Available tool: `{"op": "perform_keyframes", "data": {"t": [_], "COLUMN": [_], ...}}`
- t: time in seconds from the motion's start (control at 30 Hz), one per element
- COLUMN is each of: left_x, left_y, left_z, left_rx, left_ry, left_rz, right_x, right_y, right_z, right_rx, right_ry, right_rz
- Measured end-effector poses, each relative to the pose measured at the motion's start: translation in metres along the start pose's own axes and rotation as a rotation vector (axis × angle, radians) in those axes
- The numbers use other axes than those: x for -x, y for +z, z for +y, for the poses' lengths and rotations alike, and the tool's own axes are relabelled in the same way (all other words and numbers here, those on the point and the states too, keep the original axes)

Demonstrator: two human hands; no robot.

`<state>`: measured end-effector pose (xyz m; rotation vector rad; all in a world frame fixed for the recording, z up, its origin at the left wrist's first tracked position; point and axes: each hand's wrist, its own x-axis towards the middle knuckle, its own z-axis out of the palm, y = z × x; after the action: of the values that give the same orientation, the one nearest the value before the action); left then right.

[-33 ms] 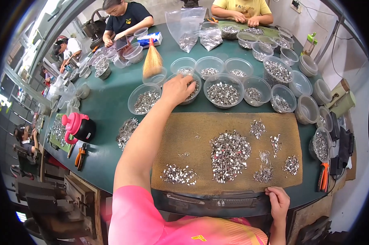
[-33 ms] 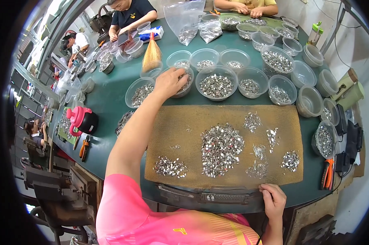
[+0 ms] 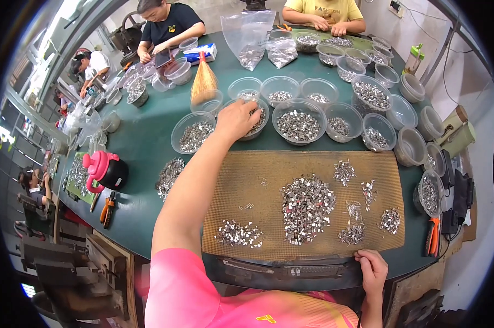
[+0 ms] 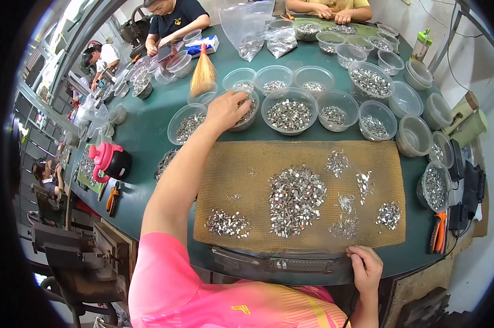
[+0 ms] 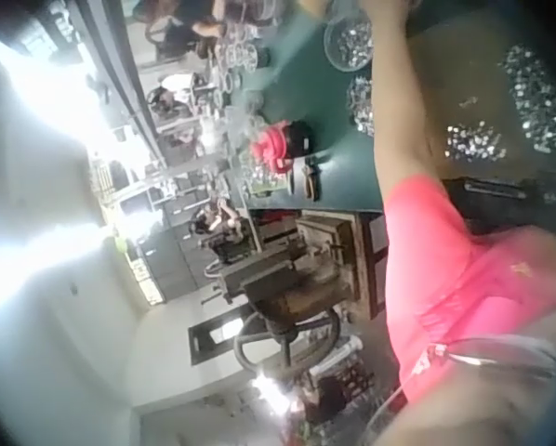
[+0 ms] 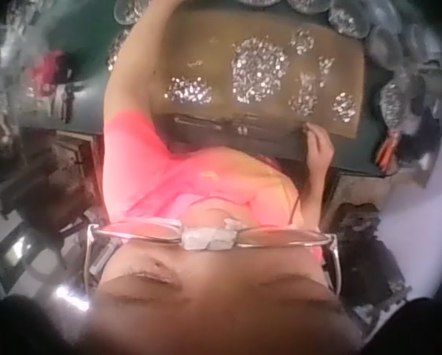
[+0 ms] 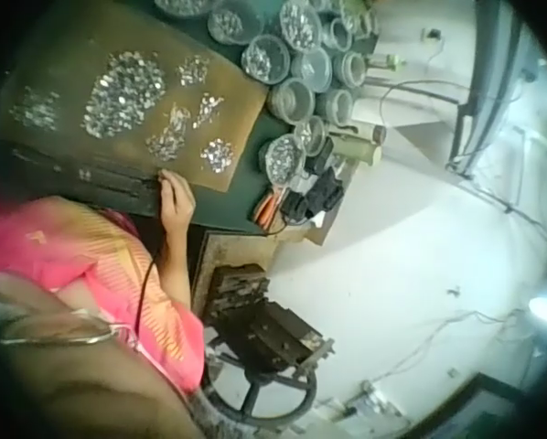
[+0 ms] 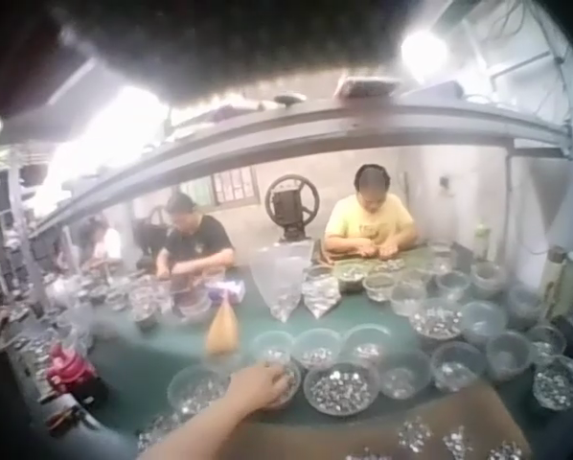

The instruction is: The person places small metal clips into a guide strip by hand, then uses a manual press machine to process them.

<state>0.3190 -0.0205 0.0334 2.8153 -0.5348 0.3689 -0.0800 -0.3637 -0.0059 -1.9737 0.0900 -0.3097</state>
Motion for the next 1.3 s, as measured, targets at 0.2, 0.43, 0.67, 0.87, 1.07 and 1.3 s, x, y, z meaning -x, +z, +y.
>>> {"op": "perform_keyframes", "data": {"t": [0.2,0.43,0.67,0.87,1.07,1.3], "left_x": [-0.009,-0.019,-0.024,-0.018,0.042,0.129], "left_y": [-0.004,-0.011,-0.002,-0.019,-0.057,-0.027], "left_z": [-0.015,-0.020,-0.031,-0.022,0.013,0.011], "left_rx": [0.078,0.287,0.445,0.798,0.868,0.426], "left_ry": [0.008,-0.117,-0.158,-0.308,-0.343,-0.015], "left_rz": [-0.025,-0.024,-0.002,-0.017,-0.146,-0.208], "right_x": [-0.002,-0.002,0.001,-0.001,-0.002,0.000], "right_y": [-0.001,-0.002,-0.002,-0.002,-0.004,-0.003], "right_z": [-0.002,-0.002,-0.003,-0.001,0.001,0.005], "right_rx": [-0.009,-0.040,-0.061,-0.077,-0.084,-0.094], "right_ry": [0.007,0.030,0.056,0.066,0.052,0.049], "right_rz": [-0.014,-0.014,-0.014,-0.015,-0.021,0.007]}}
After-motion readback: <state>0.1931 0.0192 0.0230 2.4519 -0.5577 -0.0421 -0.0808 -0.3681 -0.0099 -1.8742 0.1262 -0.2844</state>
